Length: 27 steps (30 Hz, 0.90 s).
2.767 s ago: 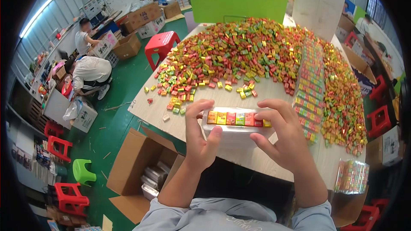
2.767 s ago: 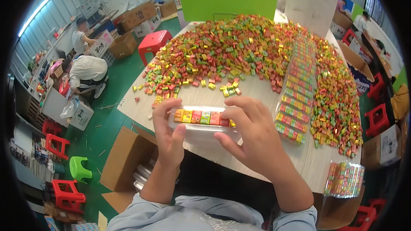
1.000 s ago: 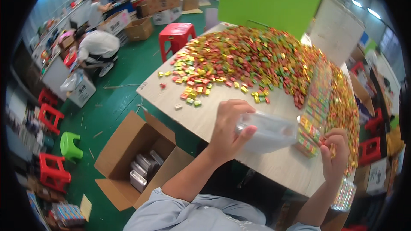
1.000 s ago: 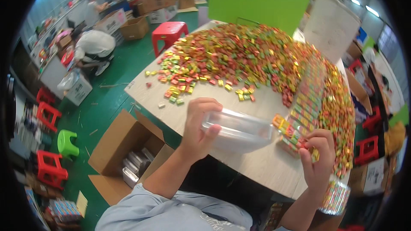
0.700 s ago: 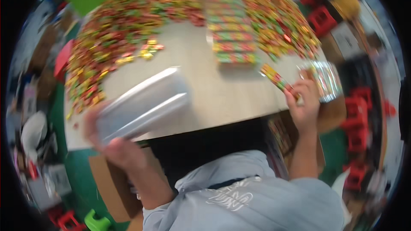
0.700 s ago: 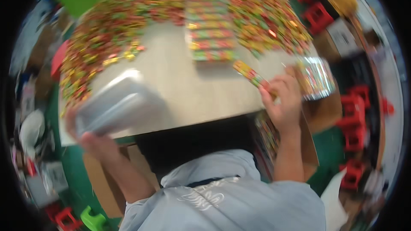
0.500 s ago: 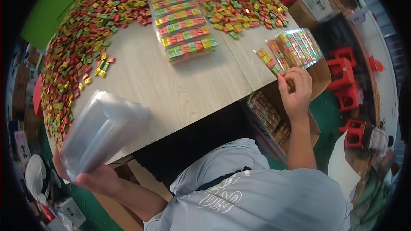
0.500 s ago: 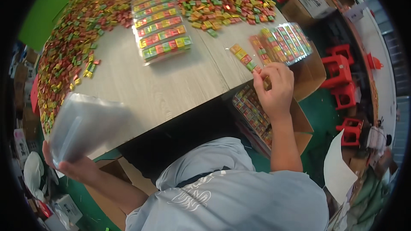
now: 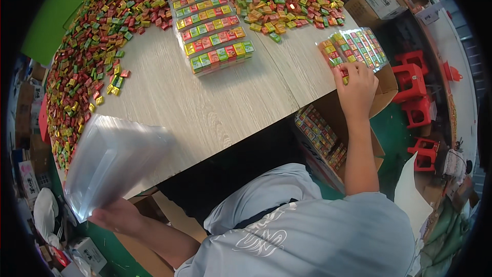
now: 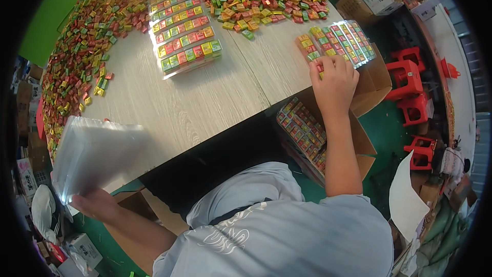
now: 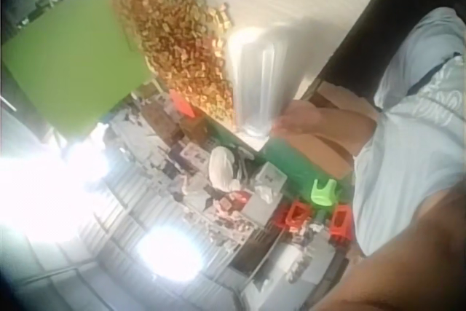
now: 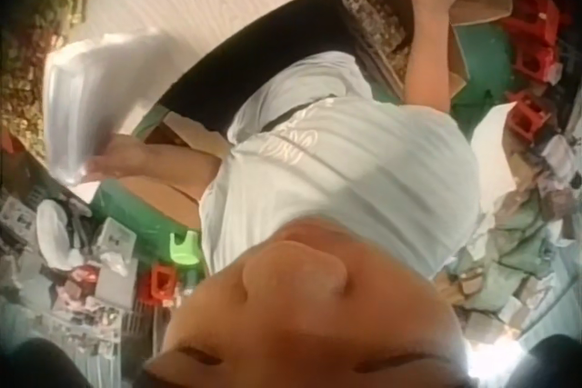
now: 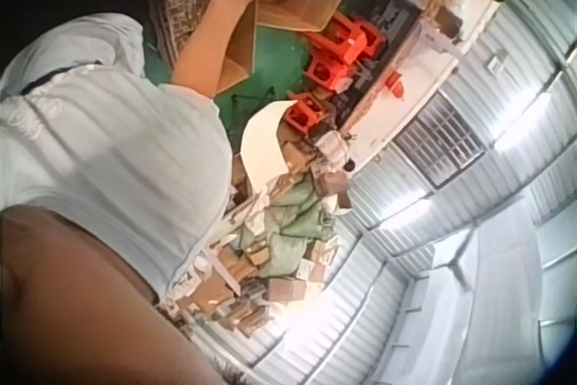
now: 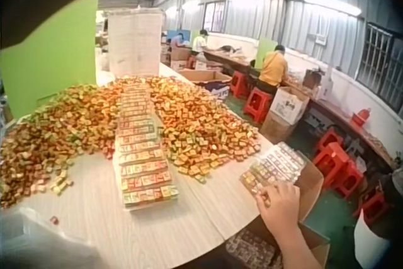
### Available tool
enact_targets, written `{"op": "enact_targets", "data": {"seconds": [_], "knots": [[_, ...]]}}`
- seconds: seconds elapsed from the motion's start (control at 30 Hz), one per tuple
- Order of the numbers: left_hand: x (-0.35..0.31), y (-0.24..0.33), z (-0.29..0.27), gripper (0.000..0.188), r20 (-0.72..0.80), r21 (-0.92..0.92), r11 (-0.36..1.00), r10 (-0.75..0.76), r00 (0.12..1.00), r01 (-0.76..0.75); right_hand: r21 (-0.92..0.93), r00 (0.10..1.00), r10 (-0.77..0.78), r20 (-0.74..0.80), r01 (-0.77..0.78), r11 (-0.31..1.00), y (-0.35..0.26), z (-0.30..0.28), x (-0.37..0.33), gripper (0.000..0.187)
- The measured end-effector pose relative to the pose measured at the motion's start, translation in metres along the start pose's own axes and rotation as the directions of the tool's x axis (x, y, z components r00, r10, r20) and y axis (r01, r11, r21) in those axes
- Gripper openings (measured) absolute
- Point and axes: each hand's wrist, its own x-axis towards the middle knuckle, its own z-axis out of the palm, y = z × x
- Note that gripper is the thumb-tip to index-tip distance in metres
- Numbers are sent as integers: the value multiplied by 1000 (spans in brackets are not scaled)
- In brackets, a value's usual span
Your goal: Placing small colorful toy boxes into clear plastic trays.
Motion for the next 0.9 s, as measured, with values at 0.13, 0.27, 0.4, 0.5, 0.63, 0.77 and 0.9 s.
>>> {"op": "enact_targets", "data": {"seconds": [0.13,0.27,0.4,0.5,0.63,0.77,0.9], "knots": [[-9,-18,-14,84,-15,-7,1000,-4,1000,4,-33,996,55,65,-53,998,-5,1,0,19],[-12,-21,-13,82,-35,-1,1000,-21,999,21,-23,996,56,67,-55,998,-6,2,-2,23],[-16,-29,-20,81,25,-132,988,-80,996,83,-44,996,59,67,-56,997,-7,-1,0,25],[-26,-45,-30,79,41,-141,988,-59,997,64,-44,994,52,98,-48,998,-7,-3,0,26],[-46,-65,-66,77,212,-232,971,-7,977,57,-28,993,41,111,-38,999,-12,-4,4,25],[-42,-20,-26,76,216,89,985,-166,962,150,44,1000,-13,25,12,999,-6,2,6,19],[-37,-14,-34,65,396,266,886,-459,795,379,517,990,-124,-70,142,844,-54,-13,35,10]]}}
